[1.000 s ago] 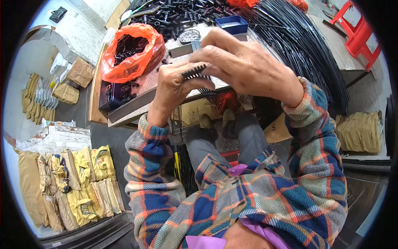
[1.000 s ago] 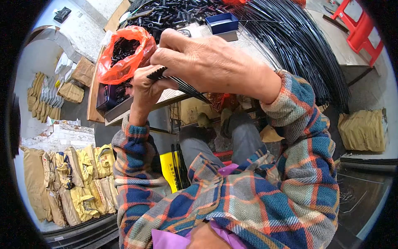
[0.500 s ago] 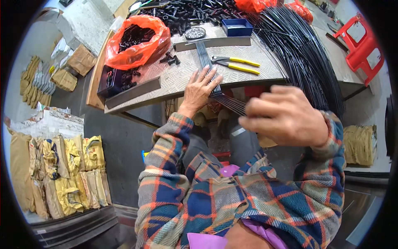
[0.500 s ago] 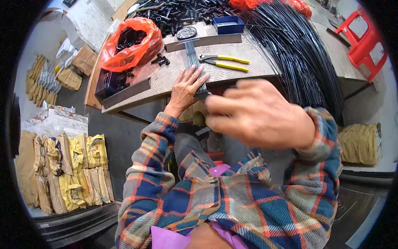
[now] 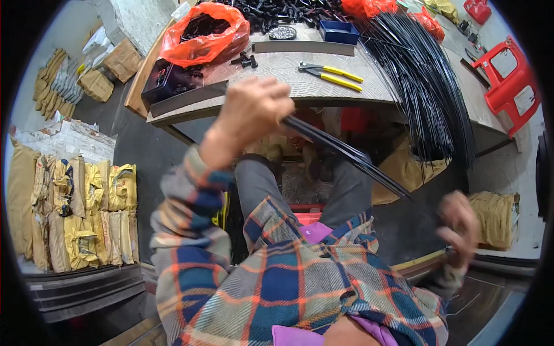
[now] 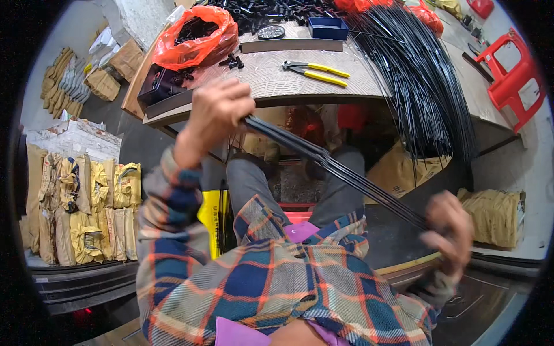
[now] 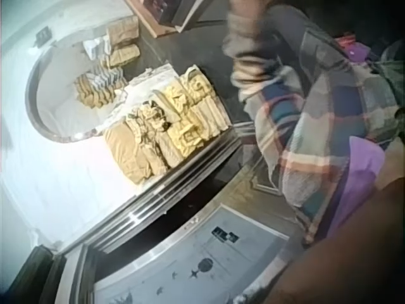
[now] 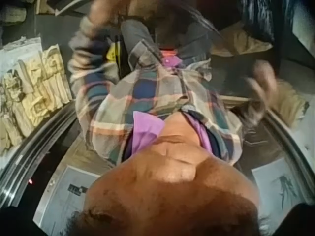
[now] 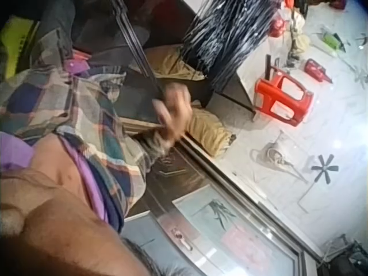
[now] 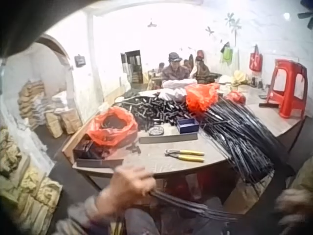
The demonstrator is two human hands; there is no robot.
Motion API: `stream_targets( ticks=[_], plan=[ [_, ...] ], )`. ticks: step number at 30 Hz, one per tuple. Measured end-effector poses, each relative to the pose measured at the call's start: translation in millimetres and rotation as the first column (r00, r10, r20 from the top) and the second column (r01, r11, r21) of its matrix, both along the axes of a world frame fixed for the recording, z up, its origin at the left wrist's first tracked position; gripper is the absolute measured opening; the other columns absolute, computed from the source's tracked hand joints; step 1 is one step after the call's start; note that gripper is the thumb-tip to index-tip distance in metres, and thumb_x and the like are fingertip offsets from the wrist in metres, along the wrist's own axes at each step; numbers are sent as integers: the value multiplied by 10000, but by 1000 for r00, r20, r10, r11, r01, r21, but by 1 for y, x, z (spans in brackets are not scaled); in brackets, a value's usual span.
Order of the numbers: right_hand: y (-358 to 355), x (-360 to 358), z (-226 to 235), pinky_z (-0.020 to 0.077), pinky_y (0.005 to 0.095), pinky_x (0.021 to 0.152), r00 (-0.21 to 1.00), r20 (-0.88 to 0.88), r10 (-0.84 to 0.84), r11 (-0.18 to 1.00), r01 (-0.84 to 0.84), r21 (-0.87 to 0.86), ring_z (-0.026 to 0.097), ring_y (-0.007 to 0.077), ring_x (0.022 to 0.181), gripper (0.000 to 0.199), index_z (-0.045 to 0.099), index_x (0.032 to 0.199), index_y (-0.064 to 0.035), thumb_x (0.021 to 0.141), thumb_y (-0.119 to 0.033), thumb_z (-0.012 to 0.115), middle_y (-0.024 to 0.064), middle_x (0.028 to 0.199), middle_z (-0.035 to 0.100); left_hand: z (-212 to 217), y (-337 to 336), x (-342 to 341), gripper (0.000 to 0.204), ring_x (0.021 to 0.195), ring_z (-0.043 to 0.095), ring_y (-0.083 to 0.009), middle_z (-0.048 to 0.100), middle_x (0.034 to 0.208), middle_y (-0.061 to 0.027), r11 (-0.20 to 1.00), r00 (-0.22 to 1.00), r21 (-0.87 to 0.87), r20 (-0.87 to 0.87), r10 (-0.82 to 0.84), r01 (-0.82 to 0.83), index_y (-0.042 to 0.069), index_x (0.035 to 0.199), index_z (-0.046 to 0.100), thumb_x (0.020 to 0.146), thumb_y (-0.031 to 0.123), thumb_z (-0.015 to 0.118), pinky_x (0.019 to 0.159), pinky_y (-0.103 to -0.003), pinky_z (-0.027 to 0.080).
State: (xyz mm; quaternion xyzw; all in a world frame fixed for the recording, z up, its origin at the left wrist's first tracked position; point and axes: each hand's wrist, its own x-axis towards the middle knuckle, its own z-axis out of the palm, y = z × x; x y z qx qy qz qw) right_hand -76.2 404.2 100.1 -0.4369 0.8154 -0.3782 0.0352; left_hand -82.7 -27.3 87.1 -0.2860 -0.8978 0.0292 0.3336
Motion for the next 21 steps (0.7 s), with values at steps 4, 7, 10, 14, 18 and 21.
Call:
stream_targets(
  ticks=[4,7,10,14,18,21],
  plan=[
    [-111,-28,-182,457,380,787,974,182,136,958,-176,228,565,312,953,371,484,1106,-56,750,-87,586,173,1070,544,-1,-25,-24,406,642,584,-151,554,639,5,847,977,-531,186,103,12,126,592,521,619,521,608,545,-282,449],
    [-178,-29,-328,454,330,785,680,664,311,820,-545,175,582,231,882,306,565,1072,-53,771,-108,567,138,1021,611,-39,20,-46,301,664,621,-137,591,614,21,727,913,-618,408,-28,298,172,585,551,645,458,625,525,-267,453],
    [-200,6,-384,454,336,754,620,720,312,633,-701,329,584,230,840,321,590,1046,-42,740,-139,584,125,966,638,-88,48,-30,319,617,610,-171,592,587,32,724,818,-504,556,-146,471,172,552,577,583,486,623,510,-291,423],
    [-199,5,-292,441,287,804,495,814,303,797,-600,69,541,111,878,297,572,1072,-45,776,-66,593,64,914,642,-90,57,-11,443,560,589,-195,546,487,-19,784,771,-396,616,-159,478,140,470,545,590,564,576,483,-312,389],
    [-228,-5,-227,466,276,698,549,749,371,901,-18,-433,553,86,763,251,575,1008,-13,783,-108,629,60,799,628,-103,60,-12,331,574,585,-179,568,543,-6,798,807,-413,572,-149,439,131,529,549,677,427,558,508,-297,392],
    [-220,-10,-223,473,297,619,825,470,314,895,-91,-438,581,99,706,195,576,947,11,794,-106,607,83,763,640,-93,64,1,105,656,546,-159,546,655,-1,833,816,-183,392,-426,522,128,659,514,698,218,551,580,-291,412]
  ],
)
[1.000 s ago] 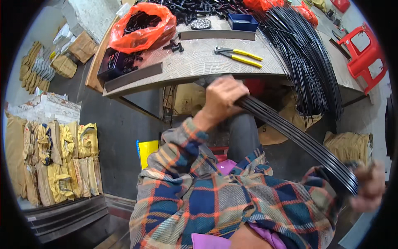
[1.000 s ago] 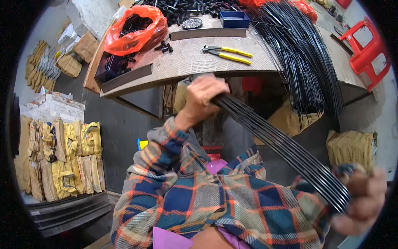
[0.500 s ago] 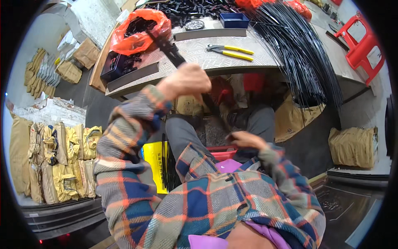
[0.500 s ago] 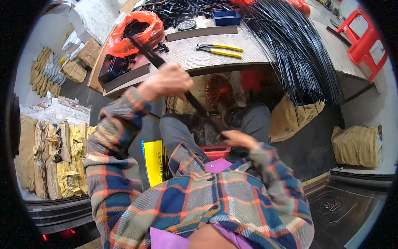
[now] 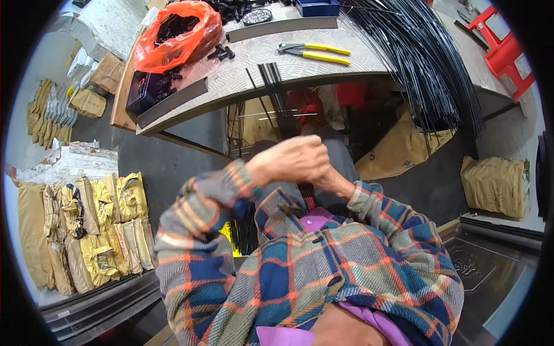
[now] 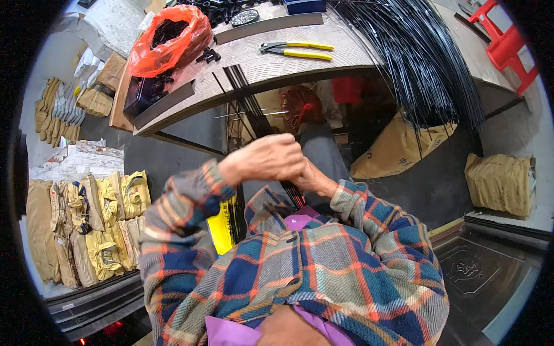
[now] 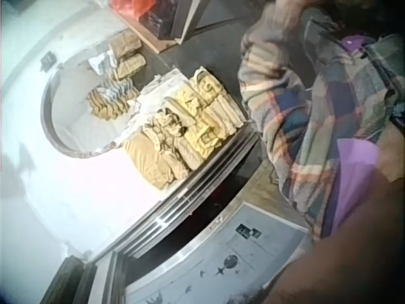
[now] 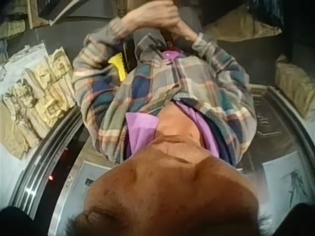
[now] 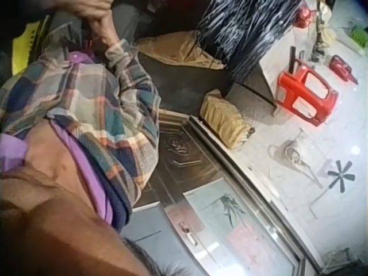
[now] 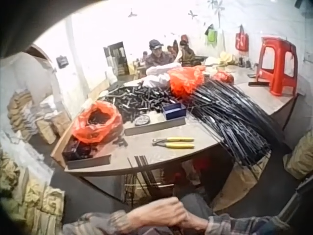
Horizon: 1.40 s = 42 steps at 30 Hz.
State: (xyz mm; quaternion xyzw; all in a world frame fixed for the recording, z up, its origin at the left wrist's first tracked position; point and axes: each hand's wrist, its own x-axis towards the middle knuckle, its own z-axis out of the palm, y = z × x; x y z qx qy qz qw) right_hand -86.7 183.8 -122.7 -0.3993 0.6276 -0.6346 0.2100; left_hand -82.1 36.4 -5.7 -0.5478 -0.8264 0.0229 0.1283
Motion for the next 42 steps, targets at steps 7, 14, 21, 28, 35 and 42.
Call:
stream_targets(
  ticks=[7,14,21,28,35,42],
  plan=[
    [1,10,22,468,317,627,975,57,216,968,-221,115,596,218,647,224,533,1039,3,831,-80,537,146,705,596,-26,-10,64,305,700,540,-146,578,812,-79,-134,672,671,739,41,-730,-7,1011,542,919,272,459,642,-290,459],
    [-2,-73,129,412,362,928,942,-206,265,962,-274,-13,505,283,1109,442,381,1281,1,848,-15,467,157,1273,441,-14,30,62,554,550,486,-165,496,691,-81,-205,607,600,608,-511,-773,-4,881,495,800,544,515,494,-262,412],
    [-50,-84,185,478,292,766,884,-195,426,856,-463,-228,563,216,981,259,570,1089,25,853,-61,508,165,1101,570,-21,6,54,261,580,555,-156,539,704,-75,-360,498,348,528,-688,-866,30,1020,462,926,272,440,507,-227,447],
    [-29,-76,122,496,214,600,999,6,-41,988,39,149,585,82,683,112,573,869,31,828,-72,590,34,721,598,-34,5,37,341,822,627,-235,575,1078,-158,-288,395,270,612,-685,-919,29,1199,426,918,221,453,673,-297,518],
    [-24,-91,122,461,242,640,984,-139,-112,970,139,201,567,121,698,81,545,861,10,831,-63,566,67,760,596,-43,10,34,361,613,559,-134,608,1003,-141,-344,416,240,630,-656,-908,-4,1189,436,912,225,468,550,-225,439],
    [-98,-227,200,467,298,665,434,-721,-540,782,576,-238,615,254,770,142,590,928,-9,830,-107,558,145,835,618,-42,9,24,249,569,488,-100,598,827,-109,-410,448,227,668,-595,-883,-4,1077,483,927,188,429,540,-210,403]
  ],
)
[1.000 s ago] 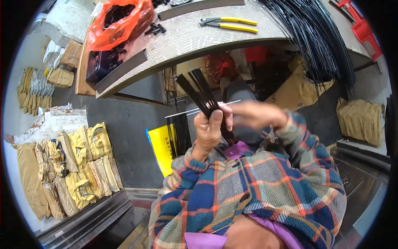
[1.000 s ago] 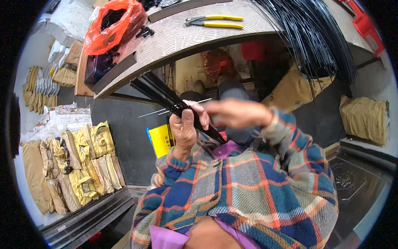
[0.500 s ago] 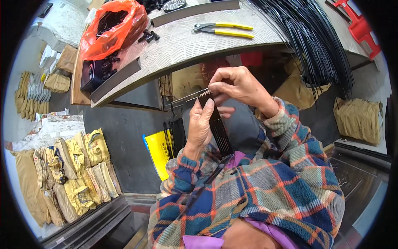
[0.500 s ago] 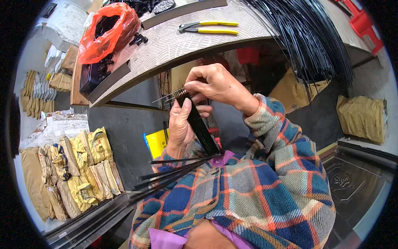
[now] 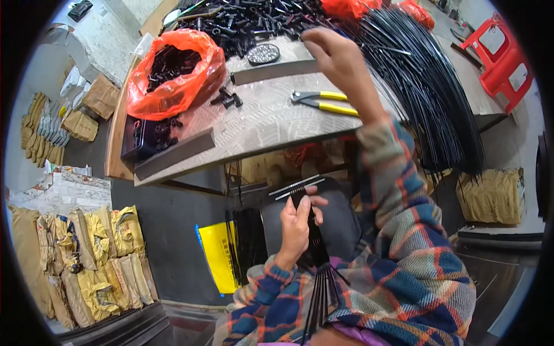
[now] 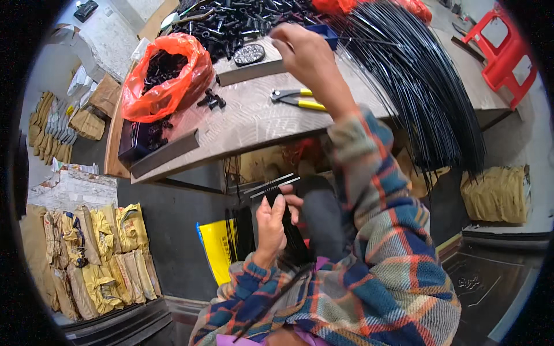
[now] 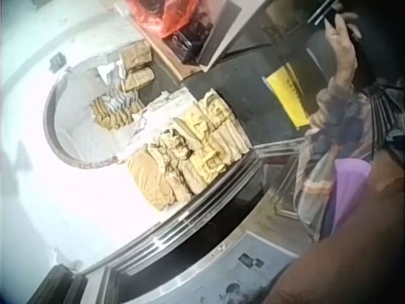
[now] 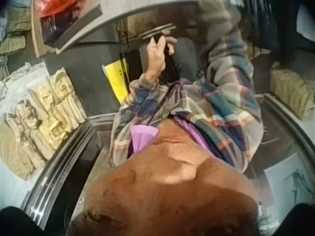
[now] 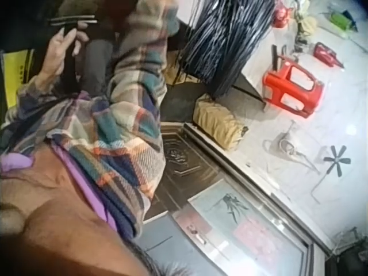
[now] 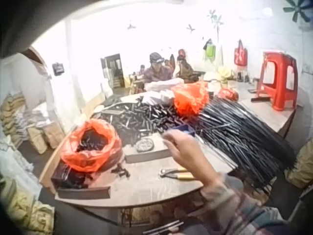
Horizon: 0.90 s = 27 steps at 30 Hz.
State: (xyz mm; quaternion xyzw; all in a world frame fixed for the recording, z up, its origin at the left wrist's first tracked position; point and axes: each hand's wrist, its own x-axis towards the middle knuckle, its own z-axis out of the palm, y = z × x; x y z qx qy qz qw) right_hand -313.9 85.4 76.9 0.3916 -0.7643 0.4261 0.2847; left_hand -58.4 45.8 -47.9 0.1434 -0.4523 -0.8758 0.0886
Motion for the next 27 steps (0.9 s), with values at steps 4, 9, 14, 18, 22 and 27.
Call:
stream_targets(
  ticks=[4,9,14,18,22,27],
  plan=[
    [-85,-118,-24,470,363,696,1000,11,-29,907,21,421,600,290,801,138,628,894,-86,790,-156,572,132,869,624,-13,-13,-4,225,549,458,-83,573,764,-74,999,998,-45,53,25,-22,9,1059,489,929,178,420,526,-202,376],
    [-156,-181,-57,482,402,712,983,-164,-88,734,175,657,602,301,840,183,627,890,-122,733,-206,585,113,878,630,-20,-34,-6,219,543,449,-78,566,739,-69,997,989,-31,129,71,-67,4,1046,479,929,180,420,517,-203,373],
    [-155,-206,-69,491,408,683,982,-161,-93,665,182,725,611,287,846,218,626,908,-156,699,-221,619,106,862,637,-25,-42,-18,230,548,445,-75,555,728,-70,1000,985,8,171,15,-16,12,1047,480,929,202,427,526,-205,374],
    [-145,-169,-36,490,346,701,995,95,16,901,-55,431,622,253,800,244,650,949,-142,780,-297,569,109,871,643,-26,-48,-15,226,549,443,-73,546,726,-66,999,994,27,108,29,-32,19,1054,475,934,200,414,525,-202,374],
    [-99,-73,-7,433,221,666,670,563,483,819,-574,-20,551,77,728,173,632,853,-10,768,-160,635,17,780,612,-26,-51,-14,224,544,455,-82,545,713,-71,997,996,52,82,45,-49,20,1044,476,935,205,412,518,-207,376],
    [-90,-12,-37,359,206,499,587,720,370,873,-484,-54,441,50,592,247,563,748,-63,805,-296,623,-39,684,493,-17,-44,-4,224,542,465,-89,542,704,-67,998,998,43,48,49,-52,25,1029,483,931,217,424,513,-212,382]
  ],
)
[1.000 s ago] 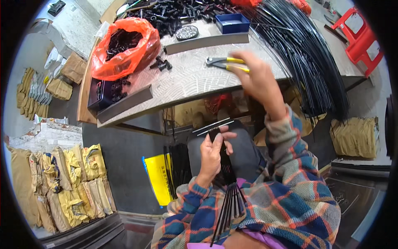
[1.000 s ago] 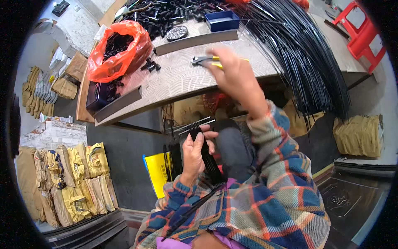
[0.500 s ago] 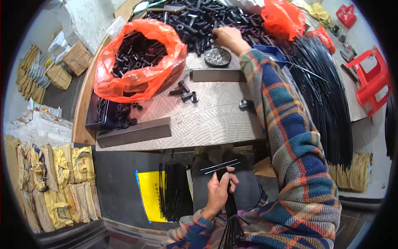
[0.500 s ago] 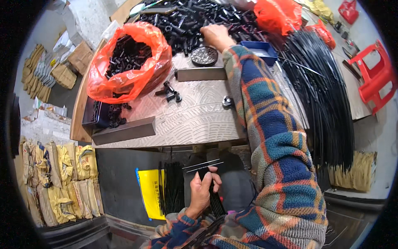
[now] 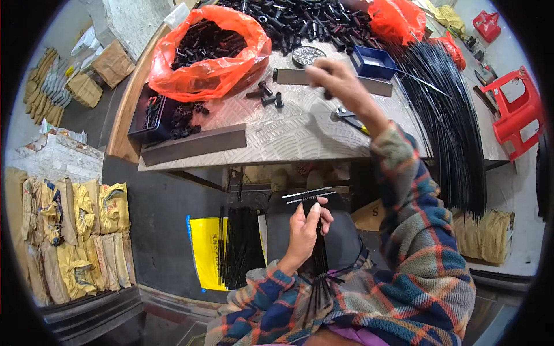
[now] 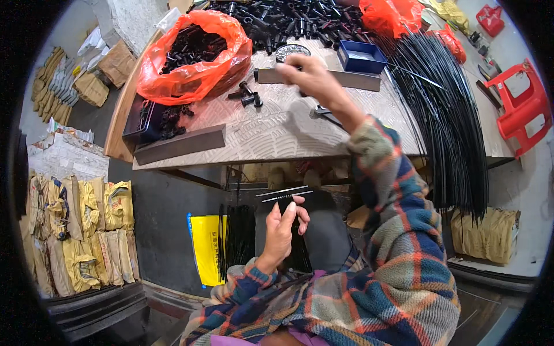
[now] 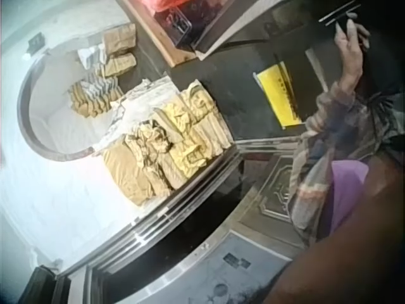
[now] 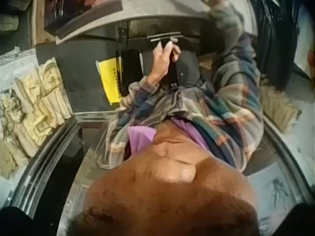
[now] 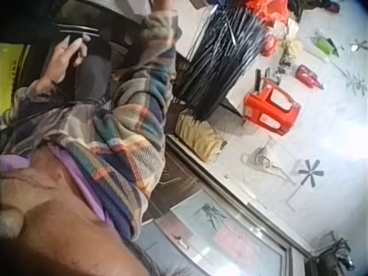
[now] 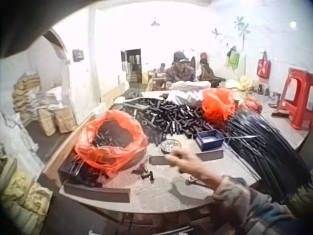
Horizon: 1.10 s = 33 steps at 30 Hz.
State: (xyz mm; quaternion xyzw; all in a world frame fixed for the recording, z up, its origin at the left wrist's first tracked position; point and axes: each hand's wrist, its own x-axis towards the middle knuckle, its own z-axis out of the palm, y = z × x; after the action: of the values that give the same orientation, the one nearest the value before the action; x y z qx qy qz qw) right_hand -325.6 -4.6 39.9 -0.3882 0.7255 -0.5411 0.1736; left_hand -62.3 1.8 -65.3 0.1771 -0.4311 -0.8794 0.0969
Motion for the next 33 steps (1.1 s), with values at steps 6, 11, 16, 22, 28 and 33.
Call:
stream_targets(
  ticks=[6,11,16,22,28,33],
  plan=[
    [-32,16,-44,445,245,573,894,-447,-25,994,70,84,539,66,648,134,638,827,-44,764,-161,646,54,709,628,11,23,13,212,521,460,-88,540,687,-63,998,999,-65,-30,24,-26,34,1014,495,926,216,434,507,-212,384],
    [39,58,-2,299,155,432,983,152,107,987,-86,-135,394,5,489,169,643,921,-49,773,-129,644,-45,619,524,19,26,20,228,516,483,-125,585,791,-140,995,995,-69,-70,70,-75,41,994,407,948,254,340,490,-232,397],
    [116,102,-15,285,145,426,885,351,306,950,-259,-176,375,6,474,201,629,966,-39,808,-163,631,-53,619,500,16,35,17,242,527,544,-173,577,967,-258,994,990,113,-136,28,-12,78,1054,319,965,290,241,472,-241,424],
    [153,106,-35,304,137,395,851,426,307,948,-235,-214,380,-5,436,194,616,943,16,833,-143,596,56,770,634,19,56,9,253,687,639,-292,525,1081,-303,993,991,93,-117,-57,68,58,1016,318,958,303,289,581,-296,519],
    [163,116,-46,280,135,366,829,490,272,958,-183,-222,379,-2,413,206,619,911,17,810,-162,624,45,735,625,22,68,13,280,696,643,-296,551,1026,-300,996,981,30,-174,-83,89,42,996,356,947,318,341,559,-290,528],
    [172,115,-49,276,146,366,847,461,264,957,-170,-237,375,2,409,197,622,855,5,794,-182,640,18,659,592,26,70,9,268,718,645,-300,568,997,-286,992,989,-30,-71,-127,125,41,980,377,939,306,373,591,-305,544]
  ],
)
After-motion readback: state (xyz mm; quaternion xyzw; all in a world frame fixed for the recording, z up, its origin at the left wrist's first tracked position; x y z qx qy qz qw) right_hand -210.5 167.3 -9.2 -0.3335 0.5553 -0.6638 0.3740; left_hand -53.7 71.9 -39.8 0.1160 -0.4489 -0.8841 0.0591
